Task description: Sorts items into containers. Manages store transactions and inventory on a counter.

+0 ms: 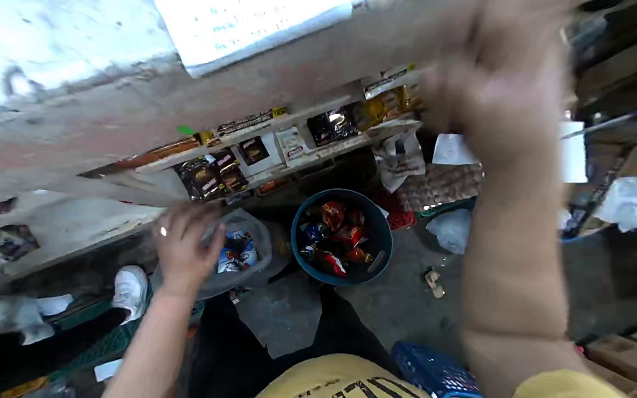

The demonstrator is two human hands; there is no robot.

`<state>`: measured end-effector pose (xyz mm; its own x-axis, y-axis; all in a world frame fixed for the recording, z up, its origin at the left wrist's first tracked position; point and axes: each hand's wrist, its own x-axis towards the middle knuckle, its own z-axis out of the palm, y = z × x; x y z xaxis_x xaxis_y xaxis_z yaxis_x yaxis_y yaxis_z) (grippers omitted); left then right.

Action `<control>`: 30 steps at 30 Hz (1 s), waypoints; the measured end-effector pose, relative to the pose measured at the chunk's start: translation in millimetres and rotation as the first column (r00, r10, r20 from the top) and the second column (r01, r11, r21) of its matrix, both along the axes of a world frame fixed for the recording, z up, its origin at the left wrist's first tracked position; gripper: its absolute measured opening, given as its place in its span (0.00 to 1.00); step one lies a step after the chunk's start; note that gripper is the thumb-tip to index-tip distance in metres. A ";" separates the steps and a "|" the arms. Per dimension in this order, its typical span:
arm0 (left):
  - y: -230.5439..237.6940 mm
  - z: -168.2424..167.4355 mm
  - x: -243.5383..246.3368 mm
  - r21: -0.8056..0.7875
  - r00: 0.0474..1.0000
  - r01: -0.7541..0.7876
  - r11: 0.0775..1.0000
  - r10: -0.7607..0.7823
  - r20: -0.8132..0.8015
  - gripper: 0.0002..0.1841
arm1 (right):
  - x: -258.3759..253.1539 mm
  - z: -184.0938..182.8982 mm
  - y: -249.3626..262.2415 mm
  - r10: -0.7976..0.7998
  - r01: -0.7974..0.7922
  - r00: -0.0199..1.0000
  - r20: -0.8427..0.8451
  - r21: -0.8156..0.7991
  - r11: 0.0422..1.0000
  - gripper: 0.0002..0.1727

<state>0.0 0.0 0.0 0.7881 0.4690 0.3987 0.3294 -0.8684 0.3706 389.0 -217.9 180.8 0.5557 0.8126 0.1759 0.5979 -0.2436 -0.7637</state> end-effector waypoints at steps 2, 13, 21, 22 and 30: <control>-4.3 -66.9 -36.6 -0.265 0.944 -0.194 0.944 0.106 -0.312 0.22 | -43.0 -121.6 -27.2 -0.074 -0.014 0.931 -0.358 -0.239 0.971 0.15; -60.2 -196.2 -13.0 -0.418 0.215 -0.296 0.859 -0.366 -0.905 0.43 | -146.1 -531.4 -23.3 0.193 -0.267 0.962 -0.196 -0.833 0.485 0.41; -127.3 -185.4 -6.4 -0.467 0.290 -0.209 0.859 -0.401 -0.869 0.26 | -196.1 -361.4 -10.7 0.058 0.044 0.855 -0.515 0.184 0.982 0.19; -134.1 -188.0 -14.6 -0.466 0.371 -0.178 0.867 -0.379 -0.848 0.20 | -215.9 -344.9 4.0 0.196 -0.080 0.844 -0.499 0.245 0.966 0.19; -142.3 -187.5 -23.4 -0.475 0.292 -0.087 0.876 -0.434 -0.853 0.34 | -132.1 -452.4 17.1 -0.299 0.097 0.944 -0.138 -0.752 0.652 0.53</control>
